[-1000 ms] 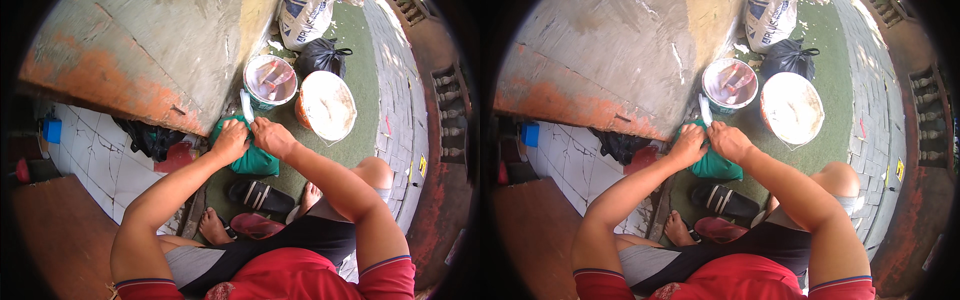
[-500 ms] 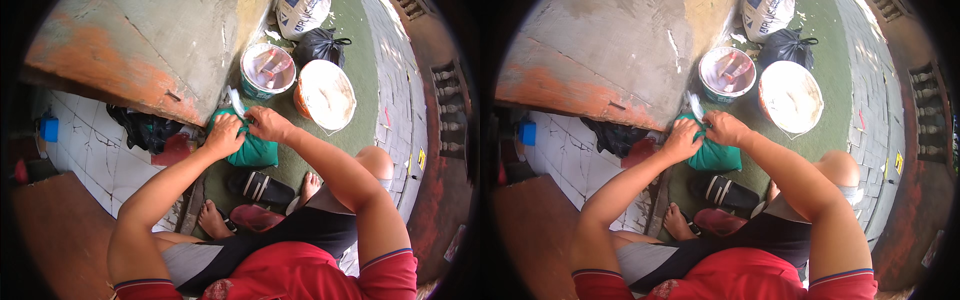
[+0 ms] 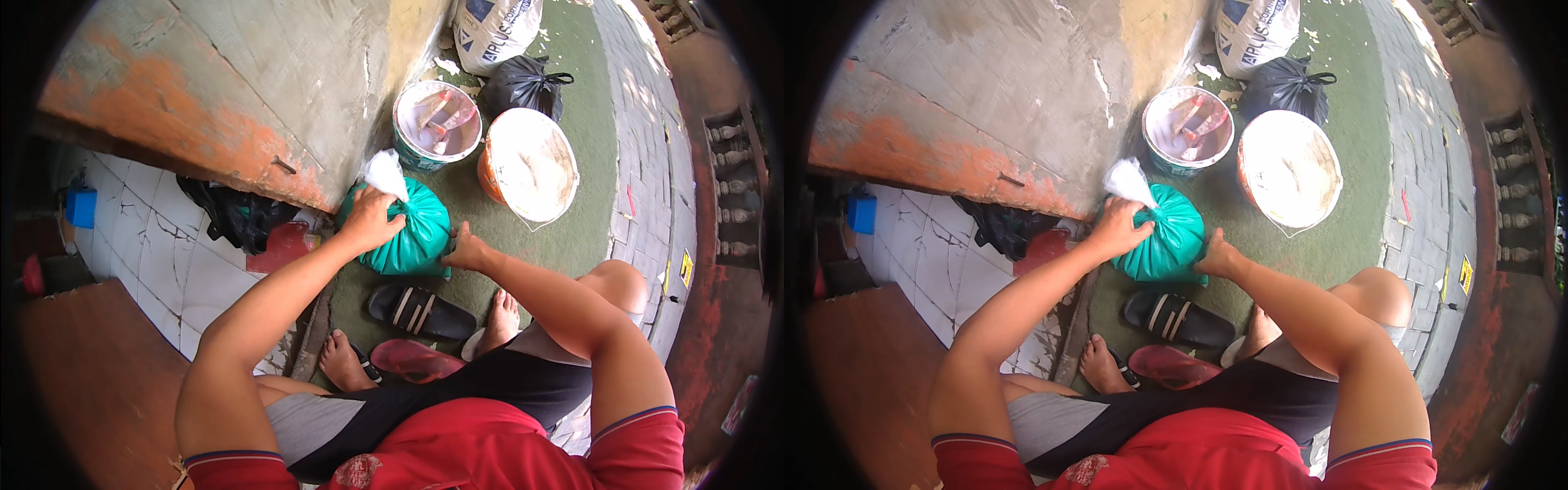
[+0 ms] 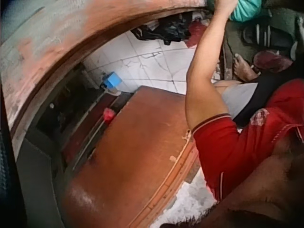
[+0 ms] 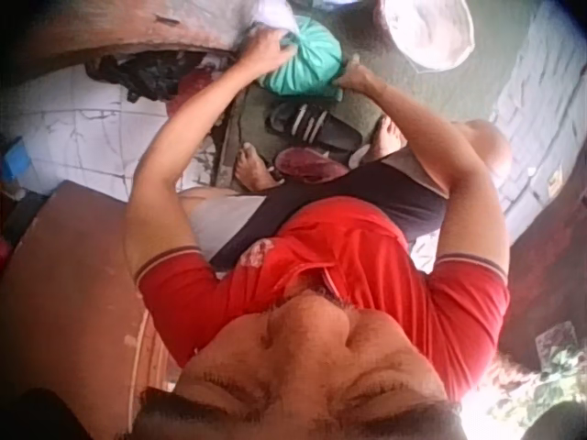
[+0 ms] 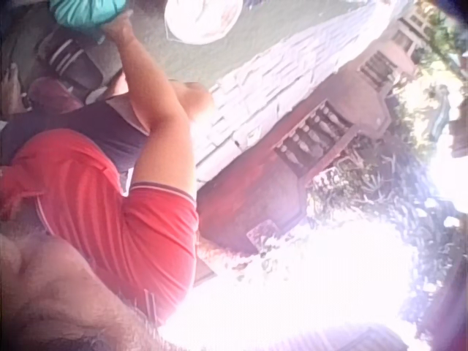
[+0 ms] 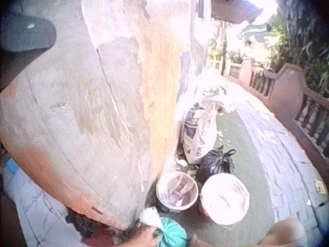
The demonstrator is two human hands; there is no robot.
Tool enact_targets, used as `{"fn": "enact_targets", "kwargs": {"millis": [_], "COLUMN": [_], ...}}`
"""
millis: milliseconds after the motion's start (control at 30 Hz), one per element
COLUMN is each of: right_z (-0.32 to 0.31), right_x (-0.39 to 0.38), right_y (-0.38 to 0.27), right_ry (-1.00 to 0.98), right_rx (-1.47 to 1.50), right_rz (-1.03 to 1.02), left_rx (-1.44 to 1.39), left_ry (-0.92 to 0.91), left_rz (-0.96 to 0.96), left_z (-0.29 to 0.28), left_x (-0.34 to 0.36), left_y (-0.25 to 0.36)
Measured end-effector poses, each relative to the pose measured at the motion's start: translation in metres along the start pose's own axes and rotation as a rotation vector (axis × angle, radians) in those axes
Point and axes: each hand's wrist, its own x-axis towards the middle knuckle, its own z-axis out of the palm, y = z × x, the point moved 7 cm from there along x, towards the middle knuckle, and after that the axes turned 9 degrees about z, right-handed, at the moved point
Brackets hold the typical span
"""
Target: The person mixes white paint in a bucket using a wooden stick, then takes a green plastic bag from a larger black bag and ties it closed.
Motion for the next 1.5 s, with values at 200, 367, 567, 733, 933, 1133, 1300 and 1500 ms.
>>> {"fn": "enact_targets", "kwargs": {"millis": [200, 367, 567, 733, 933, 1133, 1300, 1500], "right_z": [0.022, 0.029, 0.029, 0.003, -0.042, -0.083, -0.104, -0.104], "right_x": [0.019, 0.019, 0.018, -0.03, -0.091, -0.161, -0.174, -0.204], "right_y": [0.009, 0.015, 0.014, -0.013, -0.057, -0.093, -0.115, -0.121], "right_ry": [-0.053, -0.094, 0.091, 0.167, 0.256, 0.321, 0.276, 0.217], "right_rx": [-0.126, -0.161, -0.095, 0.047, 0.129, 0.082, 0.169, 0.116], "right_rz": [-0.214, -0.083, -0.118, -0.273, -0.427, -0.622, -0.637, -0.688], "left_rx": [-0.119, -0.296, -0.375, -0.515, -0.519, -0.755, -0.552, -0.891], "left_ry": [0.028, 0.004, -0.01, -0.022, 0.013, 0.087, 0.119, 0.042], "left_rz": [-0.017, -0.061, -0.082, -0.188, -0.3, -0.428, -0.367, -0.59], "left_z": [0.004, 0.002, 0.0, -0.011, -0.051, -0.06, -0.041, -0.01], "left_x": [-0.008, -0.014, -0.009, -0.013, -0.017, -0.045, -0.073, -0.104], "left_y": [-0.007, -0.011, -0.007, -0.015, -0.015, -0.01, -0.025, -0.024]}}
